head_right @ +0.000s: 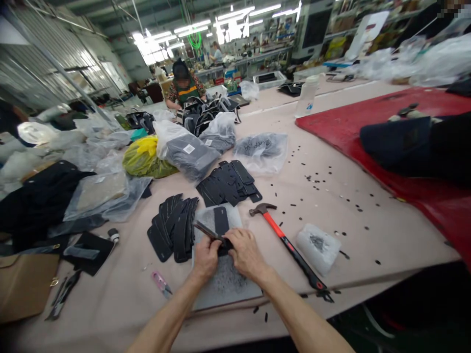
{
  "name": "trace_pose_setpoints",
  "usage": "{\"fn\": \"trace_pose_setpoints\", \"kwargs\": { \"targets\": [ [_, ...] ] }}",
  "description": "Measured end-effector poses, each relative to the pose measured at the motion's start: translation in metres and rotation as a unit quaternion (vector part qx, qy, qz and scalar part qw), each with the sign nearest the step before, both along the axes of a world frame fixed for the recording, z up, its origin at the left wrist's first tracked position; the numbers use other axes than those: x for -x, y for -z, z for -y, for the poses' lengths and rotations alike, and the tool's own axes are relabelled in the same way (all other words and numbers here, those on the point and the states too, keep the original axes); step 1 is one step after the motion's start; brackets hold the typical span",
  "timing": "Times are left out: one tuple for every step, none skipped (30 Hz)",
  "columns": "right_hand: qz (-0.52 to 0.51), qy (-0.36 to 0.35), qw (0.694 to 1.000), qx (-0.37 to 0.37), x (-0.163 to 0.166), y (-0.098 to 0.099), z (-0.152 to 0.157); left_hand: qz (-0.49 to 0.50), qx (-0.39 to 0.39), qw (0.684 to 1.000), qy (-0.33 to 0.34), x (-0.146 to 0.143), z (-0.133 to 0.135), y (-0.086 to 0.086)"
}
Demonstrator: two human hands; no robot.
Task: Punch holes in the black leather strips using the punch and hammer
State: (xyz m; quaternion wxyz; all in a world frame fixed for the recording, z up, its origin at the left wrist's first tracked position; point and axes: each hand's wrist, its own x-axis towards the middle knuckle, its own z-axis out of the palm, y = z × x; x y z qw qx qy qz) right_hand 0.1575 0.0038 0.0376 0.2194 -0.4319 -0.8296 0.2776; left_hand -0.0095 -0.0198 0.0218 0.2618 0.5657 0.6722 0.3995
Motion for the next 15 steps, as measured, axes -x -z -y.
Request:
{"fn": "trace_pose_setpoints", "kwargs": {
  "targets": [
    [-0.006, 0.006, 1.000, 0.001, -0.001, 0.002, 0.000, 0.033, 0.003, 0.998, -0.045, 0.005, -0.005, -0.005],
    [-0.011, 0.012, 1.000, 0.003, -0.002, 0.004, 0.000, 0.058, -0.004, 0.995, -0.082, 0.011, -0.010, -0.009],
    [-0.015, 0.015, 1.000, 0.005, -0.003, 0.005, 0.000, 0.064, -0.008, 0.993, -0.096, 0.017, -0.014, -0.013],
    [-0.018, 0.017, 1.000, 0.004, -0.003, 0.006, 0.000, 0.060, -0.009, 0.994, -0.095, 0.021, -0.017, -0.015],
    [-0.020, 0.016, 1.000, 0.002, -0.003, 0.007, 0.000, 0.052, -0.009, 0.995, -0.085, 0.025, -0.018, -0.015],
    [-0.022, 0.014, 1.000, -0.003, -0.002, 0.007, 0.000, 0.042, -0.005, 0.997, -0.065, 0.026, -0.019, -0.014],
    [-0.024, 0.010, 1.000, -0.008, -0.001, 0.008, 0.000, 0.033, -0.001, 0.999, -0.042, 0.026, -0.018, -0.012],
    [-0.026, 0.007, 1.000, -0.013, 0.000, 0.009, 0.001, 0.026, 0.002, 0.999, -0.020, 0.025, -0.017, -0.008],
    [-0.027, 0.004, 0.999, -0.018, 0.001, 0.010, 0.001, 0.020, 0.004, 1.000, 0.000, 0.023, -0.015, -0.004],
    [-0.030, 0.003, 0.999, -0.021, 0.001, 0.012, 0.001, 0.013, 0.004, 1.000, 0.015, 0.020, -0.013, 0.000],
    [-0.032, 0.003, 0.999, -0.023, 0.002, 0.013, 0.001, 0.009, 0.005, 1.000, 0.024, 0.018, -0.011, 0.003],
    [-0.036, 0.002, 0.999, -0.025, 0.002, 0.015, 0.001, 0.006, 0.007, 1.000, 0.026, 0.016, -0.010, 0.006],
    [-0.040, 0.002, 0.999, -0.025, 0.003, 0.016, 0.002, 0.004, 0.010, 1.000, 0.025, 0.015, -0.009, 0.008],
    [-0.043, 0.002, 0.999, -0.026, 0.003, 0.018, 0.002, 0.003, 0.014, 1.000, 0.023, 0.014, -0.009, 0.009],
    [-0.047, 0.004, 0.999, -0.027, 0.003, 0.019, 0.003, 0.000, 0.016, 1.000, 0.022, 0.014, -0.008, 0.010]
  ]
}}
